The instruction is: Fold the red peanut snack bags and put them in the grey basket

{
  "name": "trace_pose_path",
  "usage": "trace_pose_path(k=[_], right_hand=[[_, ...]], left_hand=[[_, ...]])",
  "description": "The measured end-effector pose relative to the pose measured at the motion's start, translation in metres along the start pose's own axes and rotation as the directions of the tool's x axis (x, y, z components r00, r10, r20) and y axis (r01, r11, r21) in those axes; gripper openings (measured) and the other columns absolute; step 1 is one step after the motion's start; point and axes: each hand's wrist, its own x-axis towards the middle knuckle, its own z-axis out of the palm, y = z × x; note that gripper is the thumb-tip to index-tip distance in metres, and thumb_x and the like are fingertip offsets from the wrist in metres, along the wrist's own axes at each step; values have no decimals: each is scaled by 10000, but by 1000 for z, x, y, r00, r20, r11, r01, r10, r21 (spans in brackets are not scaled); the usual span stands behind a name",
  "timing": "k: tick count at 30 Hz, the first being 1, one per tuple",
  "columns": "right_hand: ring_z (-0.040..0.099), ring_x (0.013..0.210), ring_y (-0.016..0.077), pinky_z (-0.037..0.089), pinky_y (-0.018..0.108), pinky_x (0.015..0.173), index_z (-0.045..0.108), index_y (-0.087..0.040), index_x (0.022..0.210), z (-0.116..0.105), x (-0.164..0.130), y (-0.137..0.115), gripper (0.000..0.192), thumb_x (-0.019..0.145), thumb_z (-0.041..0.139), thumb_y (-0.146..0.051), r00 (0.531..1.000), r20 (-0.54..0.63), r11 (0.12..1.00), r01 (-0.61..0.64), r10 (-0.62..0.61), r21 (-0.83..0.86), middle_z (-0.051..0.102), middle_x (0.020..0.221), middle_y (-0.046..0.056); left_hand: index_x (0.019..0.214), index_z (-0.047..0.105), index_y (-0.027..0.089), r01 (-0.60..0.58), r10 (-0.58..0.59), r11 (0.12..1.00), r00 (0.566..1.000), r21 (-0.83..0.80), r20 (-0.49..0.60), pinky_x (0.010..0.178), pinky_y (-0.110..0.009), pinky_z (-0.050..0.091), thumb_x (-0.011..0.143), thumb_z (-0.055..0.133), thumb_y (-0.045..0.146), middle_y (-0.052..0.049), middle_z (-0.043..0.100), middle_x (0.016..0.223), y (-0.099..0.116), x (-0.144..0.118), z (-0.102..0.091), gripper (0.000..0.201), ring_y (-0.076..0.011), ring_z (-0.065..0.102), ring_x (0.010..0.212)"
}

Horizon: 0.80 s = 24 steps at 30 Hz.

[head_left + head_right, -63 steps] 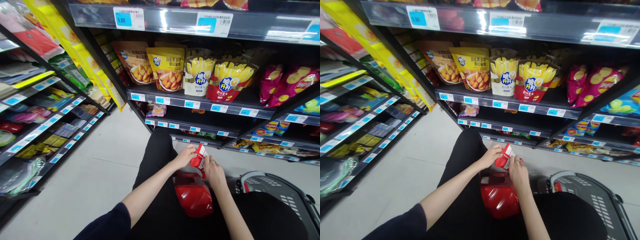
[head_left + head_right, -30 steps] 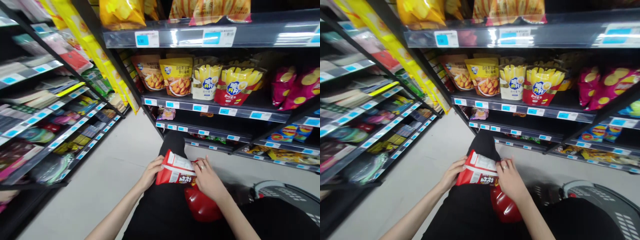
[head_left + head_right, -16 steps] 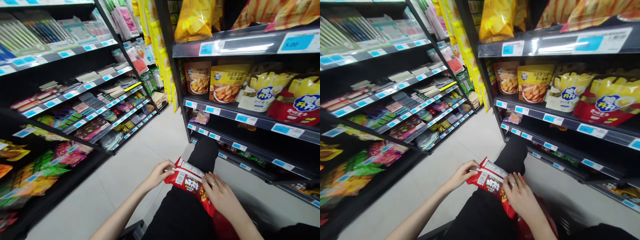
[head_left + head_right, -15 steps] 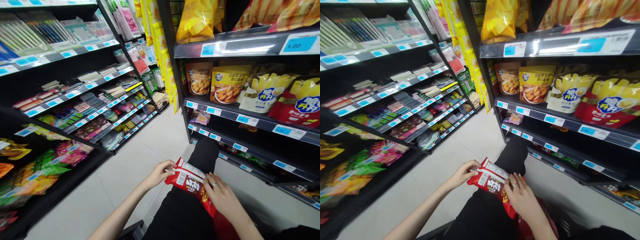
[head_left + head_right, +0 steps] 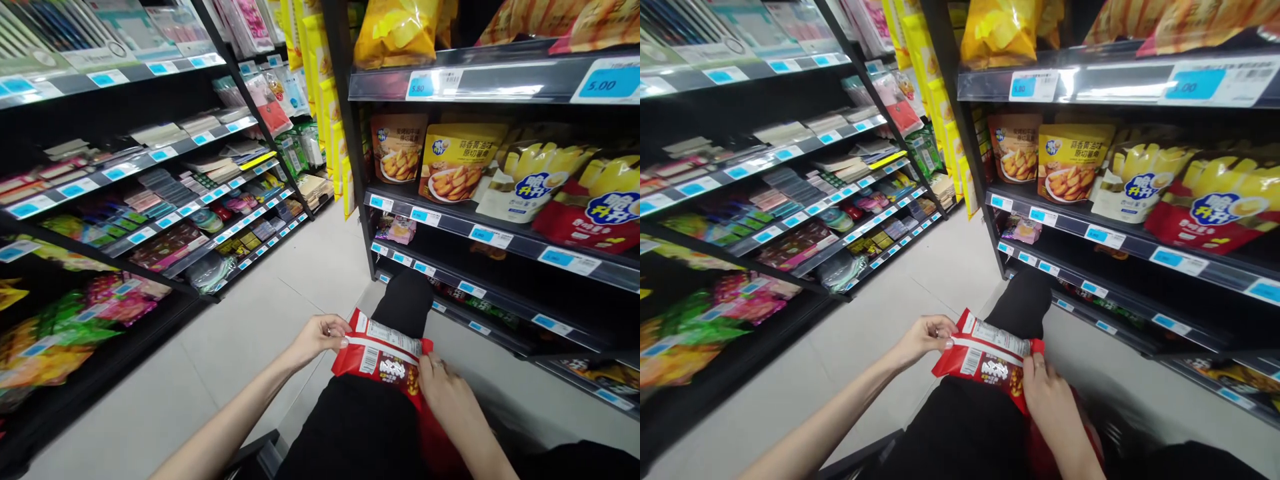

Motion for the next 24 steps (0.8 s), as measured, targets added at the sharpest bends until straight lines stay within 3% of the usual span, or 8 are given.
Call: trace_pose_path(k=[5, 8, 10, 12, 15, 17, 20, 24], right_hand=[[558, 466, 159, 390, 258, 439, 542, -169, 759, -6, 7, -2, 205, 745, 418, -6, 996, 71, 998, 55, -57, 25, 596, 639, 62], [569, 517, 192, 398, 287, 468, 550, -163, 735, -19, 18, -13, 212, 724, 424, 7, 992, 31, 992, 123, -123, -13, 603, 649, 85], [554, 517, 198, 390, 295, 469, 552, -157, 737, -28, 24, -20, 179, 744, 434, -22, 988, -13, 988, 151, -151, -44, 589, 637, 85], [536, 513, 188, 385, 293, 482, 537, -163, 722, -33, 25, -23, 163, 777, 427, -56, 985, -60, 986, 163, -165, -40, 567, 618, 72], [534, 535, 175, 396, 286, 521, 504, -185, 690, -29, 18, -20, 198, 833, 399, -96, 994, -84, 995, 74, -68, 67, 544, 613, 47], [557, 577, 176, 422, 282, 545, 507, -188, 733, -17, 9, -15, 162, 869, 419, -189, 986, -60, 955, -135, 156, 264, 565, 668, 47], [617, 706, 205, 486, 304, 601, 515, -167, 903, 7, -6, -13, 236, 872, 438, -388, 849, 131, 560, -446, 512, 698, 627, 828, 89], [627, 892, 238, 501, 364, 762, 554, -153, 996, 17, -13, -15, 336, 842, 478, -442, 819, 453, -117, -442, 351, 889, 662, 978, 99]], left_hand=[[872, 582, 163, -72, 75, 921, 997, 384, 7, 635, -283, 454, 707, 608, 261, -31, 582, 816, 31, -11, 9, 194, -151, 557, 712], [1038, 574, 227, -244, 360, 571, 933, 784, 28, 926, -432, 361, 742, 560, 223, -83, 512, 1155, 55, -17, 32, 297, -252, 458, 1098], [1116, 539, 242, -429, 370, 355, 880, 831, 296, 1012, -465, 259, 727, 610, 275, -76, 532, 1163, 63, -17, 54, 397, -269, 412, 1164], [1184, 478, 201, -533, 304, 253, 836, 807, 457, 1016, -448, 259, 730, 618, 302, -98, 538, 1185, 62, -12, 72, 486, -274, 413, 1174], [1206, 431, 150, -553, 254, 190, 826, 811, 503, 949, -396, 336, 772, 568, 303, -126, 534, 1187, 52, -2, 86, 481, -262, 468, 1100], [1208, 424, 150, -531, 257, 151, 836, 834, 485, 925, -401, 345, 801, 525, 328, -119, 537, 1169, 46, 1, 88, 456, -262, 480, 1057], [1234, 405, 152, -494, 291, 109, 846, 863, 447, 941, -434, 318, 821, 487, 357, -117, 514, 1195, 40, 0, 86, 469, -273, 459, 1059], [1273, 386, 216, -497, 310, 92, 838, 863, 449, 932, -442, 337, 805, 511, 336, -96, 489, 1226, 39, -4, 88, 499, -270, 454, 1065]])
